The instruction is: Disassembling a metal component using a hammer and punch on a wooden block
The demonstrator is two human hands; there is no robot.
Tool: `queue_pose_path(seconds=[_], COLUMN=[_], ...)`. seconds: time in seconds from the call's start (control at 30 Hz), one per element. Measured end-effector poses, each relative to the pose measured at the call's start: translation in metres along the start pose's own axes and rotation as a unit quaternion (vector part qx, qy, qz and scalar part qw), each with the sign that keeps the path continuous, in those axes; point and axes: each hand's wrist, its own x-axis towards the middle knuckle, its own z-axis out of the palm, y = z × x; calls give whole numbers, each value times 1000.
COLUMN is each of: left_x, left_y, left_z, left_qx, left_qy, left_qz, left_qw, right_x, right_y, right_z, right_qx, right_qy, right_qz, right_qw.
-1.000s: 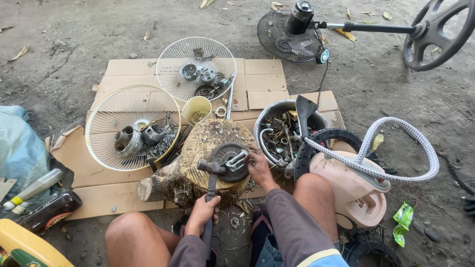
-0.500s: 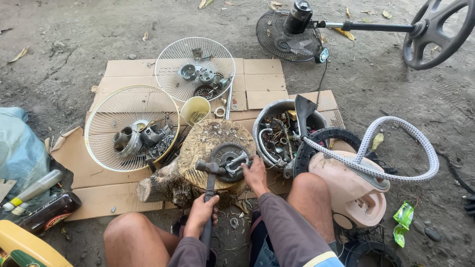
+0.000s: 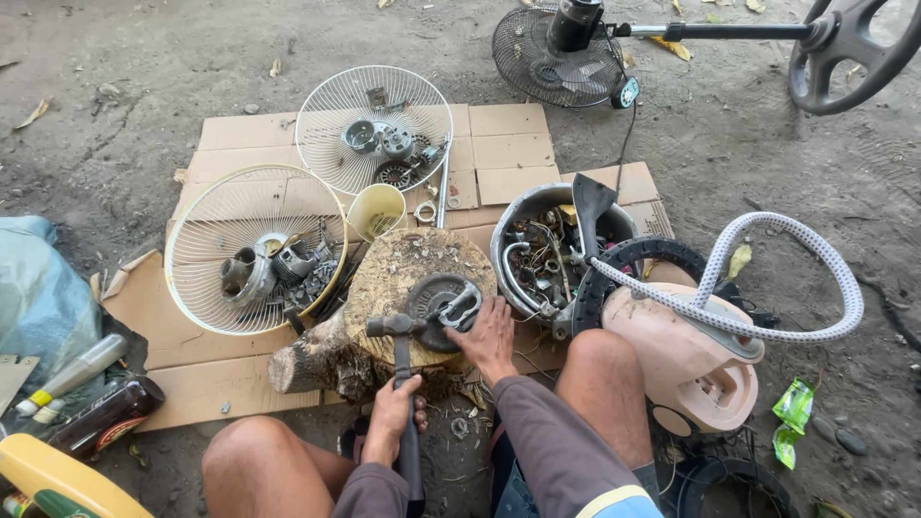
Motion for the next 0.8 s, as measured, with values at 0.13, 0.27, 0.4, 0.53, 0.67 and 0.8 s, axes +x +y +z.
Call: queue_pose_path(seconds=[0.13, 0.27, 0.4, 0.53, 0.67, 0.8], left_x=[8, 10, 2, 1, 2, 0], left_y=[-4, -6, -1, 1, 2, 1], left_z=[-9, -13, -11, -8, -7, 1], left_qx=[-47, -57, -37, -18, -14, 17], left_qy=[-37, -44, -37, -29, -25, -14], left_qz=[-21, -25, -22, -19, -16, -8], left_qw=[998, 997, 998, 999, 999, 1000], right_x=[6, 2, 9, -2, 1, -15], right_y=[-3, -8, 12, -2, 5, -4], right_z=[-34, -69, -49, -75, -78, -88], right_qx=[59, 85, 29, 82, 74, 13], right_qy=[17, -116, -105, -134, -159, -149], right_qz=[-5, -28, -82, -43, -41, -120], right_qw=[998, 989, 991, 987, 984, 981])
